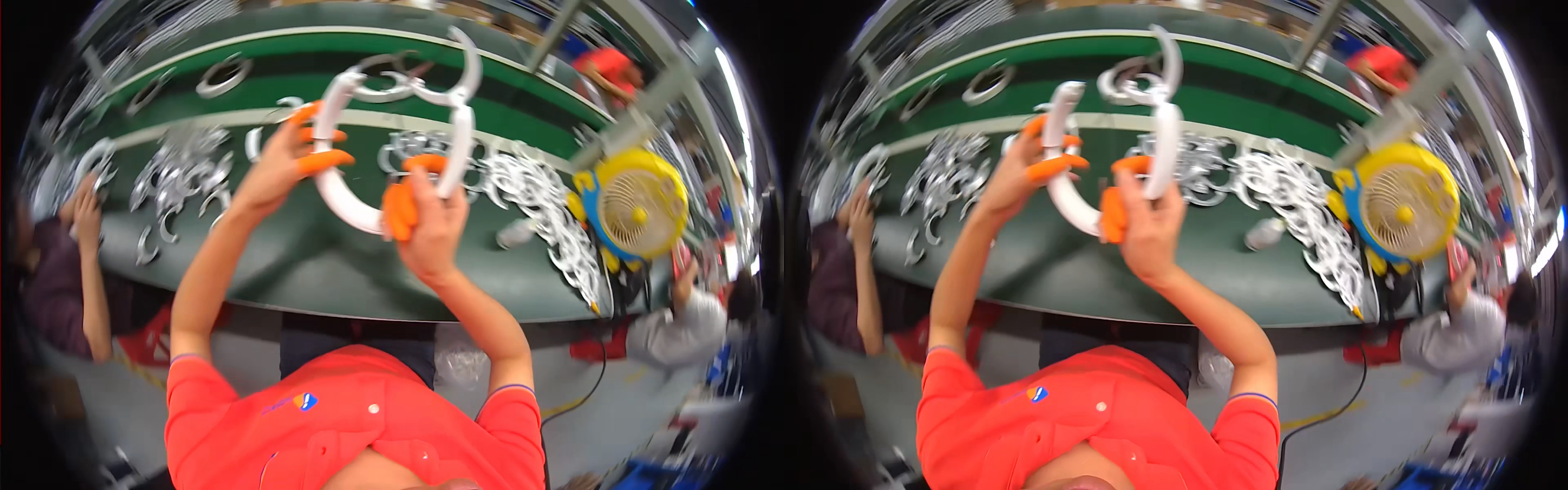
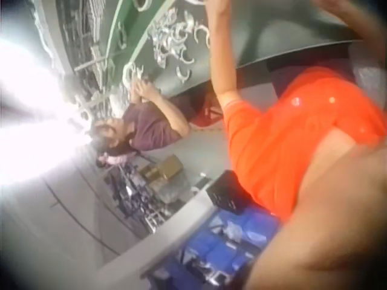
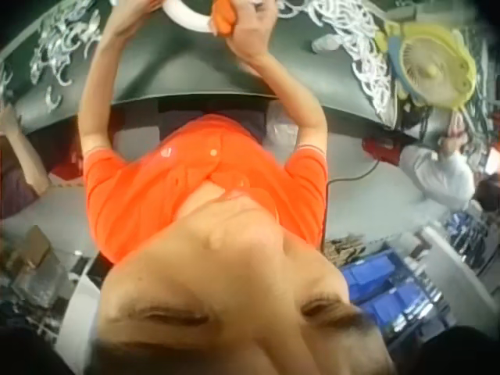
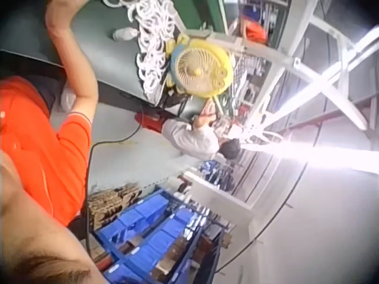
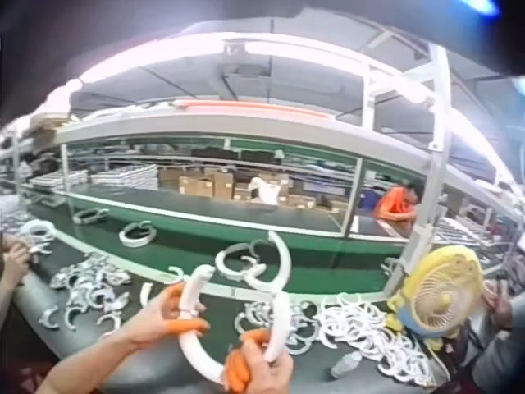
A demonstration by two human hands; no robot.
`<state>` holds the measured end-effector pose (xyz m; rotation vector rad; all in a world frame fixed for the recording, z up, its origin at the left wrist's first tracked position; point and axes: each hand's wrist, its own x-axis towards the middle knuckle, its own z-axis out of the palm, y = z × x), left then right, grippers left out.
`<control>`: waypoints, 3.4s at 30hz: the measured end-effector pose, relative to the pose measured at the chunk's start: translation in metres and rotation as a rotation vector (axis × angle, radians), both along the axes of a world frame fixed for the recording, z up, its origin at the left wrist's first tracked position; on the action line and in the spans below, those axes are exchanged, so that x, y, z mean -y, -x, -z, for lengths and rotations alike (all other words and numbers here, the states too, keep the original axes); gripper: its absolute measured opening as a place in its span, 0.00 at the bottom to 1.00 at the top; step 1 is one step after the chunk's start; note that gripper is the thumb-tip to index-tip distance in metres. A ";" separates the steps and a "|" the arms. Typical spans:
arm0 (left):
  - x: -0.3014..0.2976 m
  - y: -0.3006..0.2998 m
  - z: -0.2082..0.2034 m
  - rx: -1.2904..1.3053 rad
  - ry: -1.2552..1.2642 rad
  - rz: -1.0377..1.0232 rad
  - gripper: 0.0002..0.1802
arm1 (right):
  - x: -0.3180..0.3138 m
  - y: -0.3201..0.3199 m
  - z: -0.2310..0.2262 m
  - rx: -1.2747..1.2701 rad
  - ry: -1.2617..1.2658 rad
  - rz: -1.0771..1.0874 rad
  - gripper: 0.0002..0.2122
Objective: Gluing and assembling white plastic crescent parts with silver decorative components on a production line.
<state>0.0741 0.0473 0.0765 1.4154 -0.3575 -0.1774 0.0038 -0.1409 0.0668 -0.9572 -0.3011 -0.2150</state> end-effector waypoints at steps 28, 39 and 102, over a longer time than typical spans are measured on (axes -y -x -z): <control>-0.012 0.032 0.027 0.356 -0.544 0.014 0.08 | 0.046 -0.067 0.067 0.519 1.723 0.611 0.12; 0.000 0.033 0.024 0.086 -0.392 0.087 0.10 | 0.037 -0.078 0.073 0.667 1.393 0.567 0.07; 0.006 0.059 0.054 0.479 -0.633 -0.386 0.10 | 0.034 -0.041 0.006 -0.078 0.737 0.206 0.13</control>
